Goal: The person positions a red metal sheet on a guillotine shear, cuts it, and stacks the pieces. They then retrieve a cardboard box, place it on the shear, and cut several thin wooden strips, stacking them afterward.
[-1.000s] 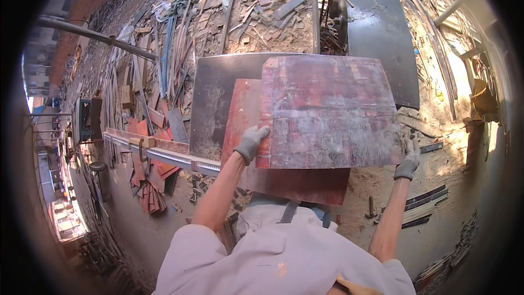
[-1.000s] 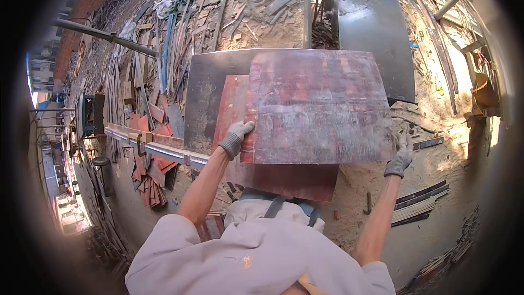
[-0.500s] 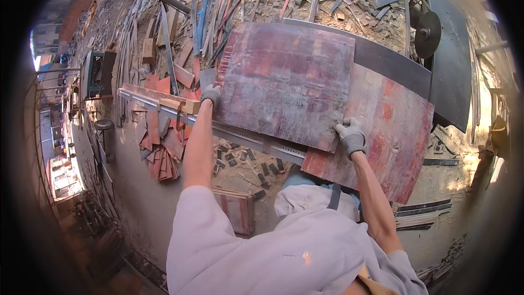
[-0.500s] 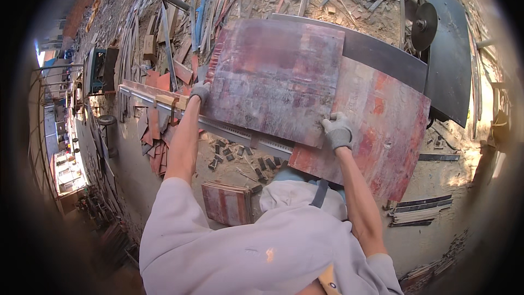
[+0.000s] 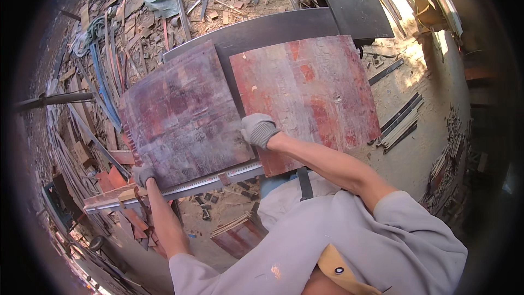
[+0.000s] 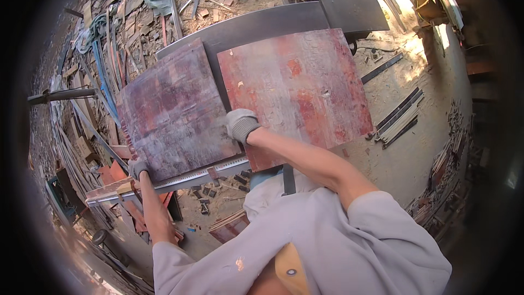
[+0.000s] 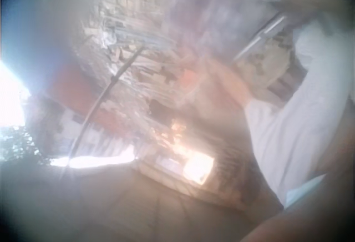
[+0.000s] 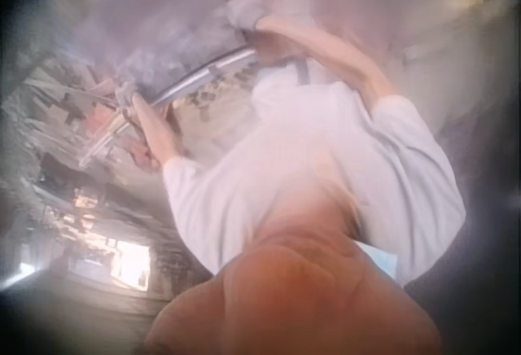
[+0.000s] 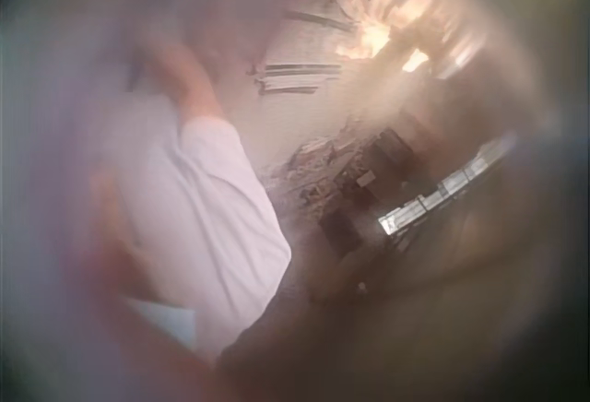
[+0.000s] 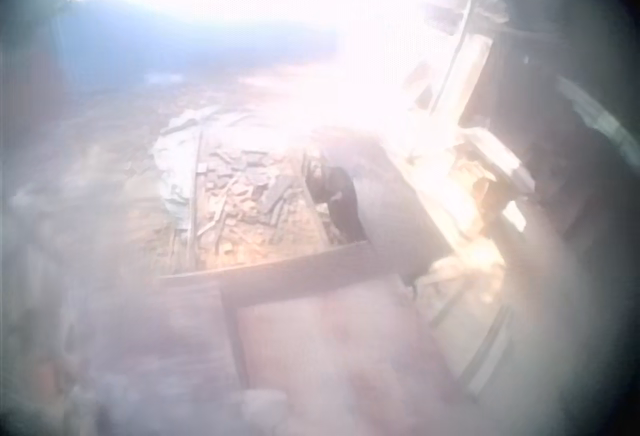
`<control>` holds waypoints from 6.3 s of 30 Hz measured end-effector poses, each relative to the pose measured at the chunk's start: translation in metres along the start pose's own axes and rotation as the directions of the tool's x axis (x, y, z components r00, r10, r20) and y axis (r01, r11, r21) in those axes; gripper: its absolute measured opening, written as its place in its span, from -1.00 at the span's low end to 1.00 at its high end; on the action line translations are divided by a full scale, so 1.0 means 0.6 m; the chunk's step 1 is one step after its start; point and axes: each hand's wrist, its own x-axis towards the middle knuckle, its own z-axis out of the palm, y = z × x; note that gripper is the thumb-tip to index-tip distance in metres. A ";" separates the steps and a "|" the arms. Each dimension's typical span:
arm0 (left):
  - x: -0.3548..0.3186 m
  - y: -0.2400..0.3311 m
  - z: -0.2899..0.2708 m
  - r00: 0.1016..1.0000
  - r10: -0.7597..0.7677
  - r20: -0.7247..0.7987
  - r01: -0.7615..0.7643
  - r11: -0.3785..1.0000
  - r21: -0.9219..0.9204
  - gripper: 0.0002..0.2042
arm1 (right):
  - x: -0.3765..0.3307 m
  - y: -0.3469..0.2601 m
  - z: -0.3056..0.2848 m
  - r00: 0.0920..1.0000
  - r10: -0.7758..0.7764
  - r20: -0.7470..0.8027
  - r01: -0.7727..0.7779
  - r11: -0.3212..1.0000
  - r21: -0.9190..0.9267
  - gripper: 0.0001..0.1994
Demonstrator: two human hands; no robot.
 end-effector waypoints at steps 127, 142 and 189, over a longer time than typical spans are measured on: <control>-0.452 0.825 -0.029 0.587 0.785 -0.198 -0.809 0.556 -0.189 -0.41 | 0.112 0.502 -0.369 0.998 -0.046 -0.032 0.024 0.870 -0.492 0.03; -0.230 1.089 -0.064 0.615 0.754 -0.229 -0.788 0.600 -0.139 -0.47 | 0.374 0.470 -0.598 0.998 -0.037 -0.043 0.012 0.885 -0.465 -0.08; -0.665 0.545 -0.009 0.672 0.725 -0.150 -0.737 0.637 -0.226 -0.45 | -0.133 0.742 -0.267 0.702 0.696 -0.151 -0.582 0.683 0.441 -0.22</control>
